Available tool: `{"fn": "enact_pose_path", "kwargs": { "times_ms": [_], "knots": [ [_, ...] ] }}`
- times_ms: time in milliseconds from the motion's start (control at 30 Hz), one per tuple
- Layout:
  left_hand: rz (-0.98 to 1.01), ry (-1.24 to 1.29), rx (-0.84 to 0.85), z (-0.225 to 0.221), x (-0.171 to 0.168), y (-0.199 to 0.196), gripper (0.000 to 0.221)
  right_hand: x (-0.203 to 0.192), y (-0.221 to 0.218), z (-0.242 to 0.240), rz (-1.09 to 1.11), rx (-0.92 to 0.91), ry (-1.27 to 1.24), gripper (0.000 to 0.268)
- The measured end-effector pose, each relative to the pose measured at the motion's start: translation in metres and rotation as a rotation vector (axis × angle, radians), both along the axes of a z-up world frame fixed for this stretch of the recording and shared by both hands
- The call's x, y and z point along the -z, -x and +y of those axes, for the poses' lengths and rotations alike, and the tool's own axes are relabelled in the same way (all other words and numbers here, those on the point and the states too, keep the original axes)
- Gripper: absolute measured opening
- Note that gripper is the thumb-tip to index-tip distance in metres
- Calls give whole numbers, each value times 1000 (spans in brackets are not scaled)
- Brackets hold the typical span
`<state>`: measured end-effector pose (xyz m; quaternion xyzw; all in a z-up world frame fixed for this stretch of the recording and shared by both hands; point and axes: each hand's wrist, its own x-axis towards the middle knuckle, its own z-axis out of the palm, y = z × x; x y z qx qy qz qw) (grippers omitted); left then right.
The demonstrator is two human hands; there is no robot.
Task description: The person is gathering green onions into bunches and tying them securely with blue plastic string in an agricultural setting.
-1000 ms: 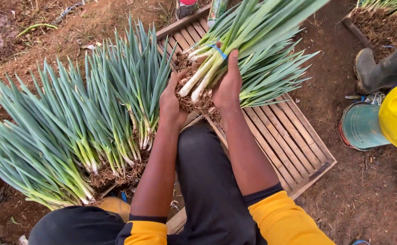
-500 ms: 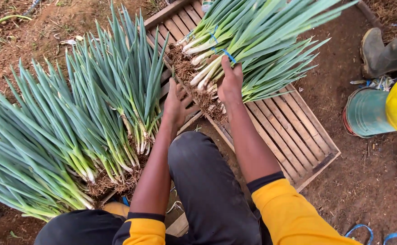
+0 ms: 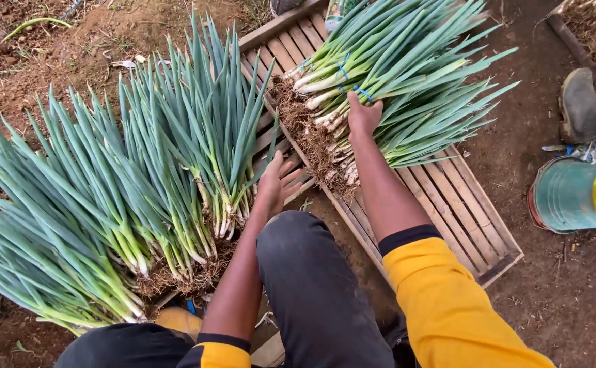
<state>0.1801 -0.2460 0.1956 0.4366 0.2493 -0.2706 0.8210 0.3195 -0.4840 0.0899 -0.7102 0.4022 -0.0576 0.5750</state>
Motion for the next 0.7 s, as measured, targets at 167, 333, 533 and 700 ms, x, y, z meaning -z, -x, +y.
{"fn": "enact_pose_path", "kwargs": {
  "times_ms": [167, 333, 533, 700],
  "knots": [
    [43, -30, -62, 8, 40, 11, 88, -30, 13, 8, 26, -82, 35, 113],
    [-29, -238, -139, 31, 102, 19, 72, -16, 33, 12, 15, -131, 147, 94],
    [-312, -1014, -18, 75, 85, 67, 9, -97, 81, 52, -366, -343, -146, 27],
    [-296, -966, -479, 162, 64, 122, 14, -252, 131, 125, -405, -586, 32, 22]
  ]
}}
